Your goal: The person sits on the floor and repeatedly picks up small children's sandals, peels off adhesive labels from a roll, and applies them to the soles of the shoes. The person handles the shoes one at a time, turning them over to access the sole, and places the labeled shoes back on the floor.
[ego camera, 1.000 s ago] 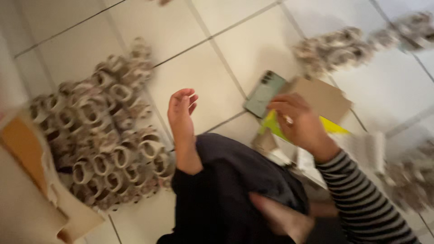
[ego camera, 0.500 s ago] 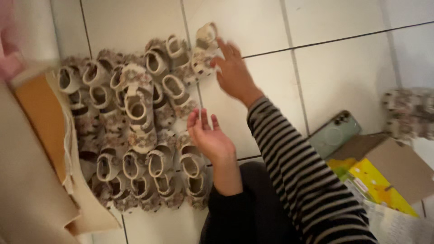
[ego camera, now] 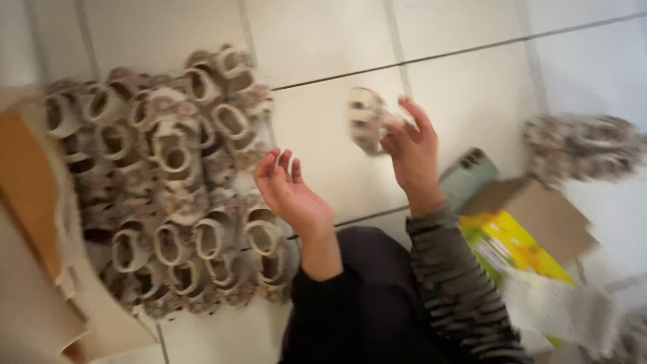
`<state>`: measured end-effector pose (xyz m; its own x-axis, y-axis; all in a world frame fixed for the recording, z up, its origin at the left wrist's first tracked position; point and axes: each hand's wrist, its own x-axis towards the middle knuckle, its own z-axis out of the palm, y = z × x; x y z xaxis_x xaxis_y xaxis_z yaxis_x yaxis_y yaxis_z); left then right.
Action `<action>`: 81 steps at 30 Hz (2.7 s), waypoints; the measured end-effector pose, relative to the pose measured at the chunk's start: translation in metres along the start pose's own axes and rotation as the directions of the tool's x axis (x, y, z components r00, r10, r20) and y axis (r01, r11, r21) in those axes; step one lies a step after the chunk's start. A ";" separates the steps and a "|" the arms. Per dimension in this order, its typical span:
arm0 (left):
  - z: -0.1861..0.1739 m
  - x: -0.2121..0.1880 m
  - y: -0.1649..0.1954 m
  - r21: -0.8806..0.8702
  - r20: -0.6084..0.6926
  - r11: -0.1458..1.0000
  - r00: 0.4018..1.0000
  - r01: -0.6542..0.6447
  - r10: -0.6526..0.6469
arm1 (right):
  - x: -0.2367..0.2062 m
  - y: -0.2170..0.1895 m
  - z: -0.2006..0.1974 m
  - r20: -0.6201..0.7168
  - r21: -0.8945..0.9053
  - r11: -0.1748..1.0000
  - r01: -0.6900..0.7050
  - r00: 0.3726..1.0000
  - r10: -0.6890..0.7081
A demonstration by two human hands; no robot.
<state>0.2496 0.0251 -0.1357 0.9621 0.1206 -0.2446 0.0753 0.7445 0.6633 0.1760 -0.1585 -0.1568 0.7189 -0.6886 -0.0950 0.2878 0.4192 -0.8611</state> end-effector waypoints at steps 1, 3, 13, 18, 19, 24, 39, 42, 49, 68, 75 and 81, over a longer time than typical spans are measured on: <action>0.002 -0.006 0.000 0.005 0.056 1.000 0.998 0.012 -0.013 | -0.026 -0.018 -0.017 -0.057 0.077 0.996 -0.043 0.997 0.047; 0.013 -0.022 0.000 0.021 0.161 0.999 0.986 0.049 -0.052 | -0.083 -0.057 -0.050 -0.166 0.241 0.967 -0.083 0.978 0.126; 0.045 -0.210 0.021 0.238 0.833 0.971 0.518 -0.016 -0.195 | -0.333 -0.163 -0.135 -0.345 0.634 0.688 0.354 0.925 -0.158; 0.031 -0.303 0.032 0.309 0.944 0.951 0.122 -0.001 -0.306 | -0.408 -0.181 -0.154 -0.369 0.716 0.539 0.443 0.896 -0.246; 0.028 -0.315 0.036 0.326 0.943 0.945 0.065 -0.002 -0.325 | -0.419 -0.185 -0.156 -0.334 0.715 0.541 0.442 0.897 -0.290; 0.014 -0.354 0.056 0.292 0.944 0.950 -0.123 -0.114 -0.305 | -0.446 -0.202 -0.154 -0.448 0.607 0.689 0.396 0.887 -0.115; -0.030 -0.311 -0.009 0.555 0.556 0.356 -0.017 0.752 -0.831 | -0.419 -0.172 -0.167 -0.389 -0.787 0.590 -0.180 0.887 -0.248; -0.032 -0.319 -0.036 0.512 0.619 0.233 -0.167 0.827 -0.768 | -0.406 -0.129 -0.179 -0.133 -0.985 0.162 -0.066 0.886 -0.444; -0.040 -0.323 -0.070 0.447 0.528 0.341 0.064 0.827 -0.847 | -0.403 -0.113 -0.179 -0.128 -0.991 0.087 -0.100 0.893 -0.432; -0.053 -0.337 -0.058 0.640 0.528 0.169 -0.270 0.750 -0.805 | -0.423 -0.185 -0.132 -0.224 -0.953 0.294 -0.079 0.836 -0.501; -0.058 -0.345 -0.054 0.696 0.505 0.210 -0.259 0.687 -0.823 | -0.419 -0.179 -0.126 -0.153 -0.967 0.252 -0.034 0.870 -0.469; -0.061 -0.345 -0.056 0.697 0.492 0.205 -0.249 0.687 -0.834 | -0.417 -0.180 -0.124 -0.153 -0.981 0.176 -0.077 0.867 -0.475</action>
<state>-0.1028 -0.0179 -0.1313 -0.1738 -0.9741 -0.1447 0.8594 -0.2218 0.4606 -0.2539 -0.0196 -0.0244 0.3893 -0.8866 0.2498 -0.6260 -0.4537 -0.6343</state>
